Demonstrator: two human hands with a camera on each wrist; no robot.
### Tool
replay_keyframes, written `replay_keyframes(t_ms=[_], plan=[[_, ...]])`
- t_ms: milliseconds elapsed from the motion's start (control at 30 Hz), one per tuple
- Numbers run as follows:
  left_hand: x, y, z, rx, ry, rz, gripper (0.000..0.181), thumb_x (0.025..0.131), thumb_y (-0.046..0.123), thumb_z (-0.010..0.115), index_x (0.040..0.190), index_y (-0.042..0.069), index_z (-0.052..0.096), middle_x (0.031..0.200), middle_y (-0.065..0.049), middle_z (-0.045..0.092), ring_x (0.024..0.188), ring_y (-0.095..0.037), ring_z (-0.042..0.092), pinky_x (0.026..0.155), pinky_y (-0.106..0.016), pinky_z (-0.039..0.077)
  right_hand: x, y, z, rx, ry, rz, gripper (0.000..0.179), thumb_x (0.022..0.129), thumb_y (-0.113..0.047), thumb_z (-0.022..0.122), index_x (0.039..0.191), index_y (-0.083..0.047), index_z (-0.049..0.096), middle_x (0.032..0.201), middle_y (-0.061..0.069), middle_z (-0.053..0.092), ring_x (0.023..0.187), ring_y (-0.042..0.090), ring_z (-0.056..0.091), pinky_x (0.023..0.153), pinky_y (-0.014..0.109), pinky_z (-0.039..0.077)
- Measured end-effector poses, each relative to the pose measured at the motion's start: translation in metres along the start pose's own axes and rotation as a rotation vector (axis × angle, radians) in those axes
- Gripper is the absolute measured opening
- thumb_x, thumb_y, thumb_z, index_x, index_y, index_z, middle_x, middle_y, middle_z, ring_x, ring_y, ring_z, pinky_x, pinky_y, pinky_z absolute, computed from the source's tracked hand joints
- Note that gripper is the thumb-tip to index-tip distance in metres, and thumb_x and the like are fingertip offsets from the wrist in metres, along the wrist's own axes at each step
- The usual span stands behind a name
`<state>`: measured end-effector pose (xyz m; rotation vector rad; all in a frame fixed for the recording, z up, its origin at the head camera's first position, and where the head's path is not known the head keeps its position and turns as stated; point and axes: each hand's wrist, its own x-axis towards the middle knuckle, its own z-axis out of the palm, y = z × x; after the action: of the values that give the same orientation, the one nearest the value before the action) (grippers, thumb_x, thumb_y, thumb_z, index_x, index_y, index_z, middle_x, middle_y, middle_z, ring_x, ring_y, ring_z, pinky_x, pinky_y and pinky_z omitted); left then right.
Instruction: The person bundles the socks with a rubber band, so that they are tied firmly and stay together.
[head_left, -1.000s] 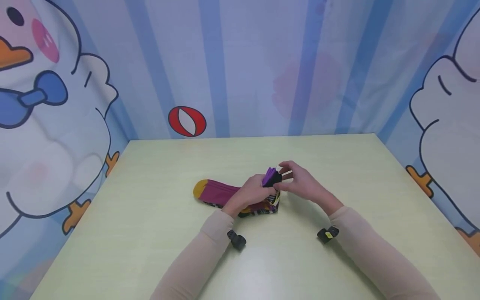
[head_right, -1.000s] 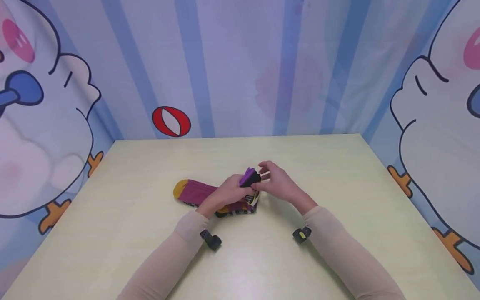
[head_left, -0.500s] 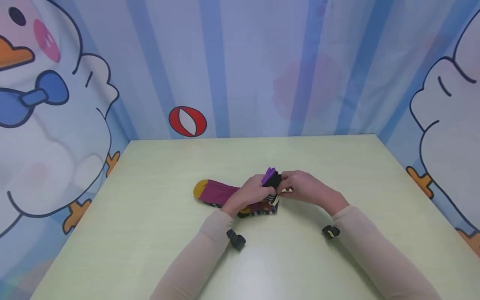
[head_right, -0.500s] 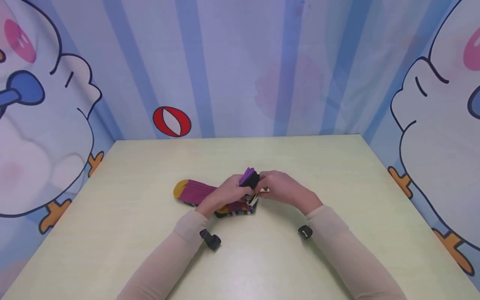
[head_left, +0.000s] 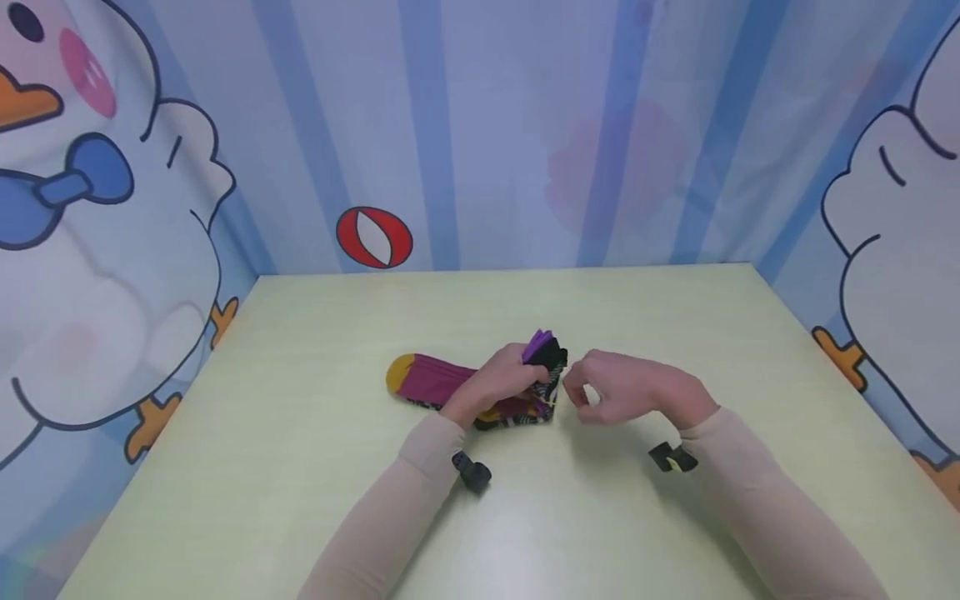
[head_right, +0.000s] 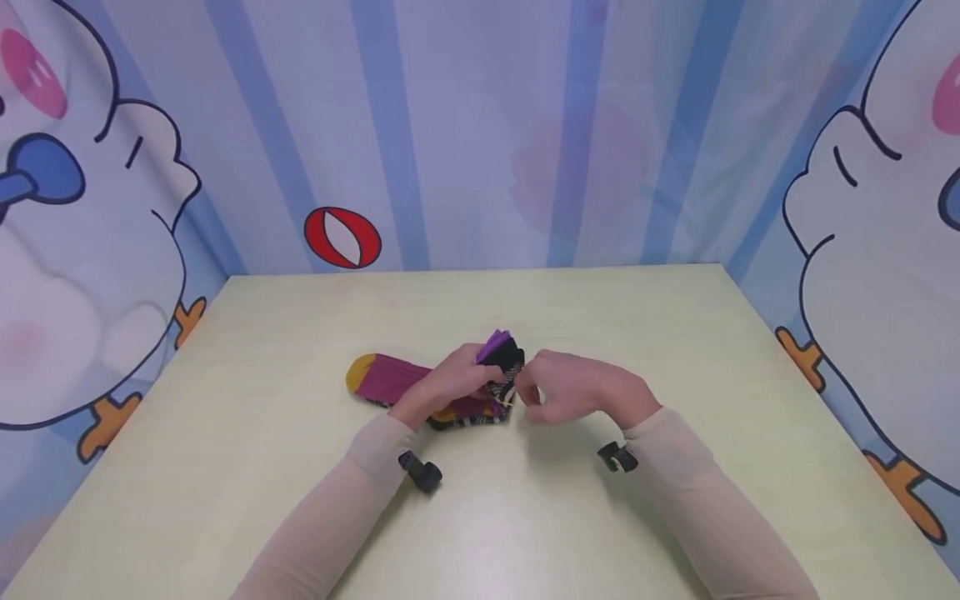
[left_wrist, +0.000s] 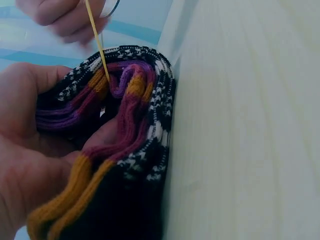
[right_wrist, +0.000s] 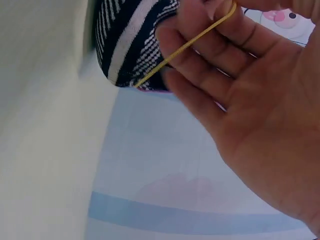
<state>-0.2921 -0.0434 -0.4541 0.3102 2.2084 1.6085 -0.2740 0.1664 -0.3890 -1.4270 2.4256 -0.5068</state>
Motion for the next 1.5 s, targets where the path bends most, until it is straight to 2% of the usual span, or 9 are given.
replay_keyframes(t_ms=[300, 567, 700, 900, 1100, 1200, 1300, 1400, 1500], plan=[[0.001, 0.004, -0.002, -0.037, -0.023, -0.051, 0.046, 0.089, 0.011, 0.064, 0.130, -0.006, 0.053, 0.105, -0.015, 0.064, 0.080, -0.026, 0.066, 0.069, -0.037, 0.058, -0.017, 0.009, -0.012, 0.147, -0.325, 0.249, 0.021, 0.083, -0.007, 0.057, 0.064, -0.014, 0.059, 0.058, -0.009, 0.046, 0.054, 0.006, 0.039, 0.059, 0.027, 0.037], [0.001, 0.004, -0.005, -0.025, -0.054, -0.045, 0.047, 0.090, 0.011, 0.062, 0.134, -0.003, 0.052, 0.108, -0.015, 0.064, 0.088, -0.025, 0.065, 0.074, -0.037, 0.058, -0.036, 0.042, -0.025, 0.320, -0.282, 0.554, 0.030, 0.082, 0.004, 0.047, 0.081, -0.006, 0.075, 0.066, 0.003, 0.061, 0.058, 0.016, 0.050, 0.051, 0.028, 0.032], [0.001, 0.004, -0.006, -0.025, -0.055, -0.038, 0.045, 0.090, 0.011, 0.062, 0.133, -0.002, 0.054, 0.108, -0.015, 0.064, 0.088, -0.026, 0.065, 0.075, -0.037, 0.058, -0.035, 0.046, -0.023, 0.389, -0.286, 0.584, 0.033, 0.086, 0.009, 0.046, 0.083, -0.004, 0.076, 0.080, 0.005, 0.068, 0.061, 0.023, 0.062, 0.053, 0.030, 0.046], [0.001, 0.004, -0.007, -0.019, -0.047, -0.042, 0.045, 0.090, 0.011, 0.062, 0.133, -0.001, 0.054, 0.108, -0.015, 0.063, 0.086, -0.026, 0.065, 0.073, -0.037, 0.058, -0.029, 0.048, -0.014, 0.557, -0.364, 0.395, 0.025, 0.091, 0.008, 0.058, 0.087, -0.004, 0.079, 0.090, 0.014, 0.074, 0.063, 0.023, 0.069, 0.064, 0.037, 0.059], [0.000, 0.001, -0.006, -0.045, -0.061, -0.043, 0.045, 0.089, 0.008, 0.061, 0.133, -0.002, 0.054, 0.109, -0.016, 0.063, 0.086, -0.026, 0.065, 0.072, -0.037, 0.058, -0.017, 0.048, -0.003, 0.893, -0.498, -0.178, 0.016, 0.091, 0.000, 0.070, 0.105, 0.008, 0.074, 0.093, 0.034, 0.068, 0.071, 0.019, 0.070, 0.065, 0.038, 0.059], [0.000, -0.001, -0.007, -0.065, -0.067, -0.035, 0.045, 0.089, 0.007, 0.062, 0.132, -0.002, 0.055, 0.110, -0.017, 0.063, 0.087, -0.027, 0.066, 0.073, -0.038, 0.059, -0.010, 0.049, 0.001, 1.046, -0.384, -0.447, 0.024, 0.092, -0.004, 0.068, 0.113, 0.007, 0.072, 0.101, 0.027, 0.071, 0.086, 0.023, 0.073, 0.071, 0.042, 0.060], [0.001, -0.002, -0.009, -0.092, -0.079, -0.034, 0.047, 0.090, 0.008, 0.063, 0.134, -0.004, 0.053, 0.112, -0.018, 0.063, 0.090, -0.029, 0.067, 0.076, -0.039, 0.059, -0.005, 0.051, 0.009, 1.236, -0.116, -0.606, 0.027, 0.094, -0.004, 0.064, 0.119, 0.001, 0.071, 0.110, 0.018, 0.072, 0.100, 0.026, 0.070, 0.079, 0.041, 0.058], [0.002, -0.003, -0.011, -0.125, -0.089, -0.039, 0.050, 0.092, 0.009, 0.062, 0.138, -0.005, 0.049, 0.117, -0.019, 0.062, 0.096, -0.029, 0.066, 0.080, -0.040, 0.058, 0.000, 0.050, 0.017, 1.539, 0.236, -0.599, 0.025, 0.097, -0.003, 0.060, 0.119, -0.002, 0.072, 0.118, 0.014, 0.070, 0.110, 0.028, 0.066, 0.093, 0.038, 0.053], [0.003, -0.002, -0.012, -0.186, -0.092, -0.051, 0.052, 0.095, 0.010, 0.061, 0.142, -0.005, 0.045, 0.122, -0.021, 0.060, 0.102, -0.030, 0.064, 0.084, -0.041, 0.057, 0.006, 0.045, 0.022, 1.820, 0.608, -0.463, 0.023, 0.103, -0.009, 0.054, 0.116, -0.002, 0.072, 0.125, 0.013, 0.067, 0.121, 0.030, 0.058, 0.108, 0.045, 0.040]])
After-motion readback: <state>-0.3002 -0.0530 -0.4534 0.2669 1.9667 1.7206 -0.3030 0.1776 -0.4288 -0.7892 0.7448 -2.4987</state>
